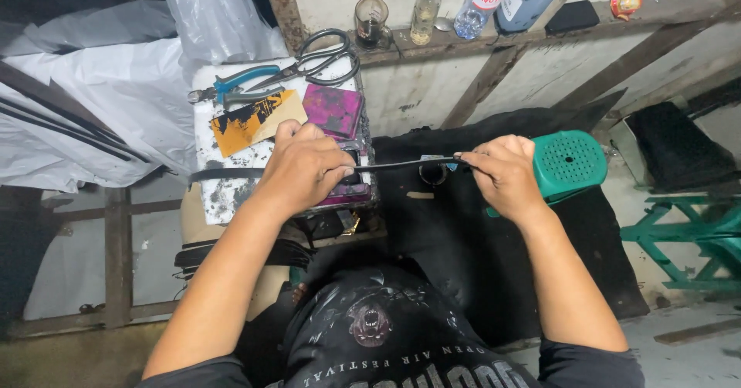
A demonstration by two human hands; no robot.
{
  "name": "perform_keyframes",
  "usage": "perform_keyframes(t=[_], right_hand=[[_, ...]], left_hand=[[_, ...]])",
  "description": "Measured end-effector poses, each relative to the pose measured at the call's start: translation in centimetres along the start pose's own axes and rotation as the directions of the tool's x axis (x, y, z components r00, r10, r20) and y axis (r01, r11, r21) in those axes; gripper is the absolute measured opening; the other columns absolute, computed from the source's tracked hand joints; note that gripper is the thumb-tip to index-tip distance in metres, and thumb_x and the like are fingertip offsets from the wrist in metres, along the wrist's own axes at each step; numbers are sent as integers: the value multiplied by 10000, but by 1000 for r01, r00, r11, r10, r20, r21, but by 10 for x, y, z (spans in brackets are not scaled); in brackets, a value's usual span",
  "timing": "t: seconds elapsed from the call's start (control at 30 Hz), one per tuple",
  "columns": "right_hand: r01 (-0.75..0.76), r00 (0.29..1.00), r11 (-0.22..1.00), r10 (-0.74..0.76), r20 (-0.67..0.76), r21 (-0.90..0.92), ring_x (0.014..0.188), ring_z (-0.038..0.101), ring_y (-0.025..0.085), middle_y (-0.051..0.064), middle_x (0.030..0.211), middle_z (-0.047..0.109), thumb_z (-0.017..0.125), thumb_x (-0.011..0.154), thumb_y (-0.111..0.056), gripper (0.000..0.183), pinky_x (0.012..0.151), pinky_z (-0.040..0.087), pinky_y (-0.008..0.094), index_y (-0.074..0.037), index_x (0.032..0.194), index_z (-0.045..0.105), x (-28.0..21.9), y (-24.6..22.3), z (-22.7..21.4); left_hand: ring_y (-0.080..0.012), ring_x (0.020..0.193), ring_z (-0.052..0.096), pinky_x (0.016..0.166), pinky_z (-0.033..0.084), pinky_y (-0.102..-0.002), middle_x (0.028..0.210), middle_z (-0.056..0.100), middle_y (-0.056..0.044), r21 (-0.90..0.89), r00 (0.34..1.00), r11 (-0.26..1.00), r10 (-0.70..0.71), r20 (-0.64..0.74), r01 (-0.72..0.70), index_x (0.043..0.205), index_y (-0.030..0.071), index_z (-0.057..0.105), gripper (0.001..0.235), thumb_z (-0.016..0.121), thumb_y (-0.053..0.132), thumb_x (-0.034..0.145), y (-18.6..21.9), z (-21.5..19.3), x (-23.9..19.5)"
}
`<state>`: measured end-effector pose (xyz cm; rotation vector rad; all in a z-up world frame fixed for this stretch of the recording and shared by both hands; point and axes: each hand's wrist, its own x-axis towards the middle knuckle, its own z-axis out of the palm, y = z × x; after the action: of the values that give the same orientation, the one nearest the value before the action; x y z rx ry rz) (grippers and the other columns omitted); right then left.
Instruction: Applying dye to the edges of leather straps and hanging them on a drying line using clothespins.
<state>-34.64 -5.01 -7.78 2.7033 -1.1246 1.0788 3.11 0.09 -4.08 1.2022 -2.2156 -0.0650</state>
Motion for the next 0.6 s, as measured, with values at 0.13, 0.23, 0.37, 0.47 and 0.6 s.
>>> perform_keyframes(t=[0.13,0.23,0.37,0.47,0.6], right_hand=[[-132,988,976,114,108,171,947,626,166,-70,910,726,701,946,-108,134,946,374,348,-209,980,781,-5,14,-3],[-220,970,917,170,171,334,917,630,195,-17,894,725,653,961,-103,131,932,388,363,-154,972,774,-3,26,-1],[-322,945,694,200,257,643,850,624,279,127,868,724,581,945,-64,159,873,428,426,-18,957,732,6,23,2],[-324,944,551,132,303,769,812,623,272,151,833,725,580,930,-41,174,838,448,414,25,954,740,23,6,1],[-241,946,562,-44,320,791,785,636,265,135,828,721,630,913,-12,144,811,452,371,27,953,762,63,-37,-8]], left_hand=[[-158,843,610,949,356,-372,753,695,85,-79,998,996,-43,50,46,868,268,764,63,817,246,842,9,-14,9],[-181,819,639,919,385,-362,774,720,56,-177,994,981,-69,85,83,882,239,764,55,810,244,852,17,-20,18],[-194,798,657,903,409,-345,773,727,38,-275,988,952,-107,113,135,878,225,766,37,799,234,865,28,-22,28],[-217,819,664,915,431,-350,779,727,29,-289,984,945,-118,137,154,892,227,769,44,797,249,866,31,-17,33],[-221,848,691,917,464,-347,785,733,40,-316,976,931,-133,175,183,907,226,776,38,786,254,883,37,-12,39]])
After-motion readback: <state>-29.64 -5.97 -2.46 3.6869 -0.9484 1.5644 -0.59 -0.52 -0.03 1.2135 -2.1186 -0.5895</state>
